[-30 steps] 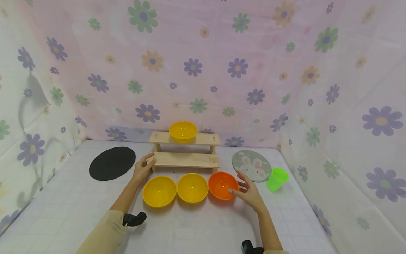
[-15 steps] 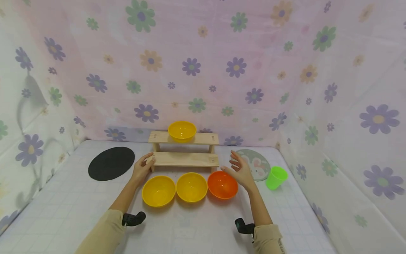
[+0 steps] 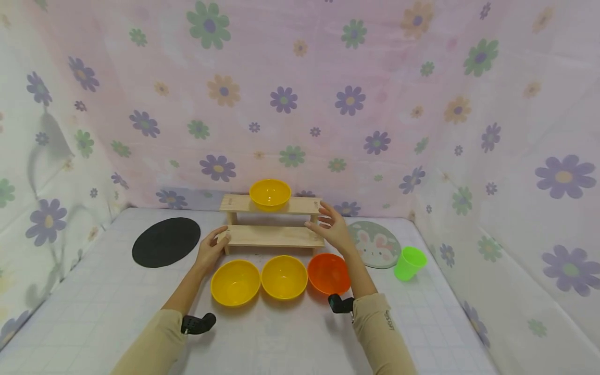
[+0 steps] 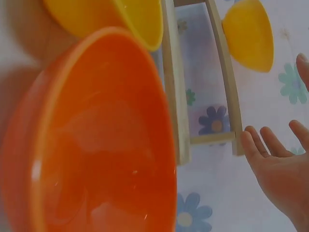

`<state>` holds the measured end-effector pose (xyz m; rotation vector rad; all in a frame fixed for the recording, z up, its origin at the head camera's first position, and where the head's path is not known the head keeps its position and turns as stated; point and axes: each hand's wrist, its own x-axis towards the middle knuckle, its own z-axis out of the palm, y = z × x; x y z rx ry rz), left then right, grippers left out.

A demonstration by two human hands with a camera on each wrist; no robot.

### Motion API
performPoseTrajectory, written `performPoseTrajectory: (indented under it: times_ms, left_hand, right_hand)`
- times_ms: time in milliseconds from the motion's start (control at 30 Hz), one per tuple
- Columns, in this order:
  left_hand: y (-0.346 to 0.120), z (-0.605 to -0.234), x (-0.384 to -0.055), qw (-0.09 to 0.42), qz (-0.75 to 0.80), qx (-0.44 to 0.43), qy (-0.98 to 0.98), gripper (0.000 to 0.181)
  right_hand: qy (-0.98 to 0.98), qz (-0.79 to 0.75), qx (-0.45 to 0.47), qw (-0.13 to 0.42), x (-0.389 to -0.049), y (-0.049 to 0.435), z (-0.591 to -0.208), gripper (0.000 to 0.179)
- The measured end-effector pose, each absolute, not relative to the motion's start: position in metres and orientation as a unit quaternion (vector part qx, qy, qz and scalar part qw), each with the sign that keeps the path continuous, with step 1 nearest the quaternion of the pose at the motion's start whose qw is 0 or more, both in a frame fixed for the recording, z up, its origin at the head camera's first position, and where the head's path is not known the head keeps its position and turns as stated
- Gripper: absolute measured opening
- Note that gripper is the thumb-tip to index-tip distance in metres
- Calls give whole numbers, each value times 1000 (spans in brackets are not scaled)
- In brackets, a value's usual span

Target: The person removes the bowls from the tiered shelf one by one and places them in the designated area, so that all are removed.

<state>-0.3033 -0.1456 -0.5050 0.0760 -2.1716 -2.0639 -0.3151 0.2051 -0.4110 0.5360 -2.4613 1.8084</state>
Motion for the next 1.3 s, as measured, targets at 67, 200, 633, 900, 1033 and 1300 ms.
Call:
performPoseTrajectory:
  times_ms: [67,200,633,900,1033,1300]
  left_hand:
    - [-146,-505,-303,70,-688,25,-722,43]
    - [-146,-505,-304,70,-686,24,-724,44]
    - [-144,-505,-304,78,-694,27,-715,44]
    - [-144,-505,-305,83,-689,37,-719,43]
    - [-144,-505,-306,80,-692,38,-717,42]
    - [-145,-503,-305,72,-684,40,-725,43]
  right_hand:
    - [-783,596,176,20,-320,197,-408,75]
    - [-761,622,181,32,-328,181,-401,71]
    - [-745,635,204,-7,-335,141,-377,69]
    - [-753,617,227,-29,-338,132,-375,70]
    - [-746,622,231,-59,-346,130,-379,74]
    - [-731,641,222,-70,-358,126,-393,74]
